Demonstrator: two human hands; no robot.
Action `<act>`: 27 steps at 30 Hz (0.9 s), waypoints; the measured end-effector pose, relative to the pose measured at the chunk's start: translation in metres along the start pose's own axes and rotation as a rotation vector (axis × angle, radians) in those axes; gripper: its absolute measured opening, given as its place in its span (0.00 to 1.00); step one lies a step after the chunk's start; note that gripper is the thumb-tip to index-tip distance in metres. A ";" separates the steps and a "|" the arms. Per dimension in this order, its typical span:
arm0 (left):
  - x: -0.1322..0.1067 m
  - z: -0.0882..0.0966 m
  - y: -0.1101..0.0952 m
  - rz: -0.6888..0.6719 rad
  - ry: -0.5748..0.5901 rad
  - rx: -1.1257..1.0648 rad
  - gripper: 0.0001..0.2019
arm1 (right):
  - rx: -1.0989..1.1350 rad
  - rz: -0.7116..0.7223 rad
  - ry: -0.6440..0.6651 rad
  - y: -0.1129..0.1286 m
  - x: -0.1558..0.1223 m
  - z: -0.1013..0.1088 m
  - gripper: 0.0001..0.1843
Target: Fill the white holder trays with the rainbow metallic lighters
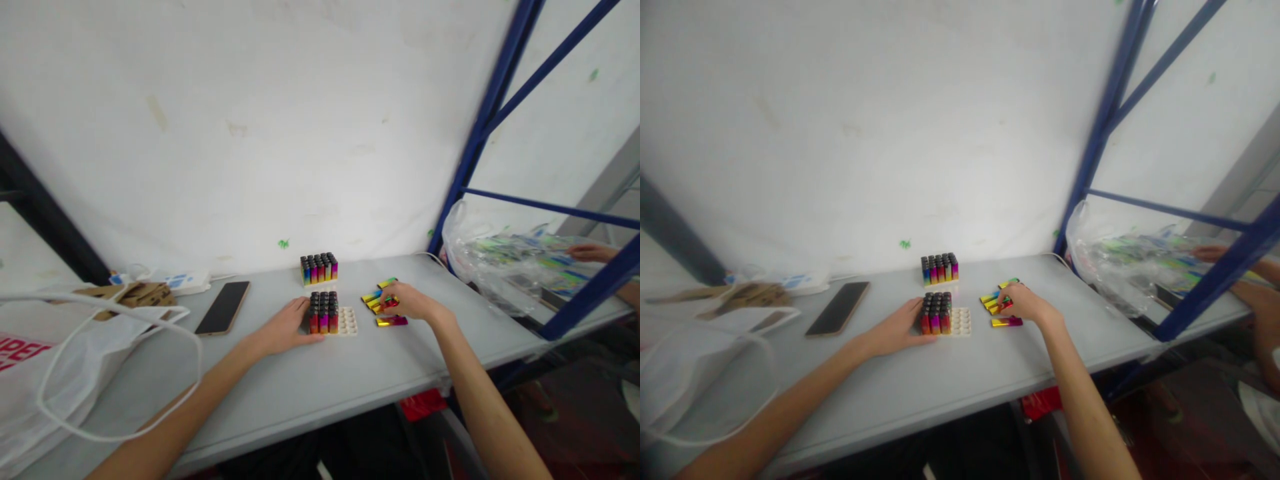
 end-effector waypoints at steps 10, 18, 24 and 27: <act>0.001 0.001 0.000 0.009 -0.011 -0.007 0.40 | 0.136 -0.031 -0.082 0.002 -0.001 0.007 0.12; 0.001 0.002 -0.004 -0.003 -0.005 -0.018 0.41 | 0.400 0.006 -0.300 0.029 -0.004 0.031 0.21; 0.002 0.003 -0.008 0.003 0.005 -0.015 0.39 | 0.703 0.000 -0.282 0.051 -0.001 0.024 0.30; 0.002 0.003 -0.009 0.000 0.008 -0.025 0.39 | 0.756 0.091 -0.104 0.077 -0.007 0.011 0.28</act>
Point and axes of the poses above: each hand's wrist, its own x-axis towards the middle knuckle, its own z-axis out of the back of the hand, y = z × x, the point moved 9 cm from there along x, towards the middle knuckle, and after that the axes turned 13 degrees about -z, right-handed, at the moved point
